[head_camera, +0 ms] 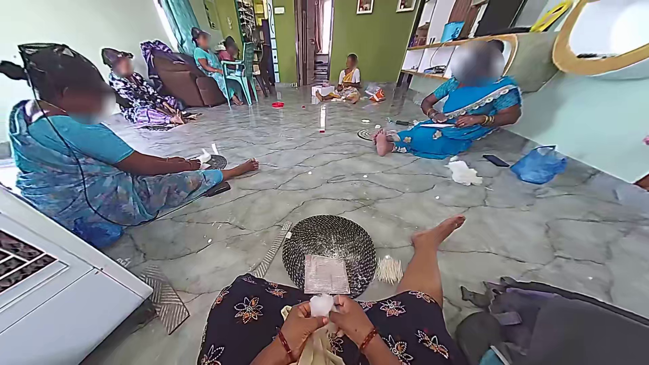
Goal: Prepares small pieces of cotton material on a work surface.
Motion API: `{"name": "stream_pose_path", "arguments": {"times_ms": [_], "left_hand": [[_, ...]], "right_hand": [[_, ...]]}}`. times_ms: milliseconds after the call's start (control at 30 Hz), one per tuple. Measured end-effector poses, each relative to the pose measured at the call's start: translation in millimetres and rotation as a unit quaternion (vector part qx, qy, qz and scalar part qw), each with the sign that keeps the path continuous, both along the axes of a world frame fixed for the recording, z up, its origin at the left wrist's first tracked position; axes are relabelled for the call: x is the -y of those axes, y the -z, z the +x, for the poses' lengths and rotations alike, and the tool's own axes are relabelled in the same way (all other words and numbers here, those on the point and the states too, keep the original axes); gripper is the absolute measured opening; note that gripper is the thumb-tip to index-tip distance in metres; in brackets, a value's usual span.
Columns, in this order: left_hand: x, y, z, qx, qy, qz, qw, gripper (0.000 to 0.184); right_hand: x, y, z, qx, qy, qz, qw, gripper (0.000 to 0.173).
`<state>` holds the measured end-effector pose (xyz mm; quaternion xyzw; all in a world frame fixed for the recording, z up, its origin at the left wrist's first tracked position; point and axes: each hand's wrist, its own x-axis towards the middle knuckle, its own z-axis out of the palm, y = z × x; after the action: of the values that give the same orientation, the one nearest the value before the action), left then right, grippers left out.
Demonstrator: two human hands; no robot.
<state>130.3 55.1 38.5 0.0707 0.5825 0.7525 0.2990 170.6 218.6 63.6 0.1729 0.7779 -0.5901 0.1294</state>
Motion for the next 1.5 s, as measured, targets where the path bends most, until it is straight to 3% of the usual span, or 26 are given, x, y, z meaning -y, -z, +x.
{"name": "stream_pose_path", "arguments": {"times_ms": [567,700,800,1500], "left_hand": [[3,11,2,-0.010,0.015,-0.001,1.000,0.019],[8,32,-1,-0.056,0.037,0.018,0.998,0.021],[12,43,1,-0.035,0.045,0.018,0.998,0.021],[4,51,-12,-0.020,0.062,0.007,0.998,0.020]], "right_hand": [[0,9,2,-0.011,-0.011,0.012,1.000,0.031],[-5,20,4,-0.030,-0.042,0.038,0.998,0.033],[-1,33,8,-0.002,-0.048,0.029,0.998,0.034],[-6,40,1,-0.005,-0.028,0.023,0.999,0.032]]}}
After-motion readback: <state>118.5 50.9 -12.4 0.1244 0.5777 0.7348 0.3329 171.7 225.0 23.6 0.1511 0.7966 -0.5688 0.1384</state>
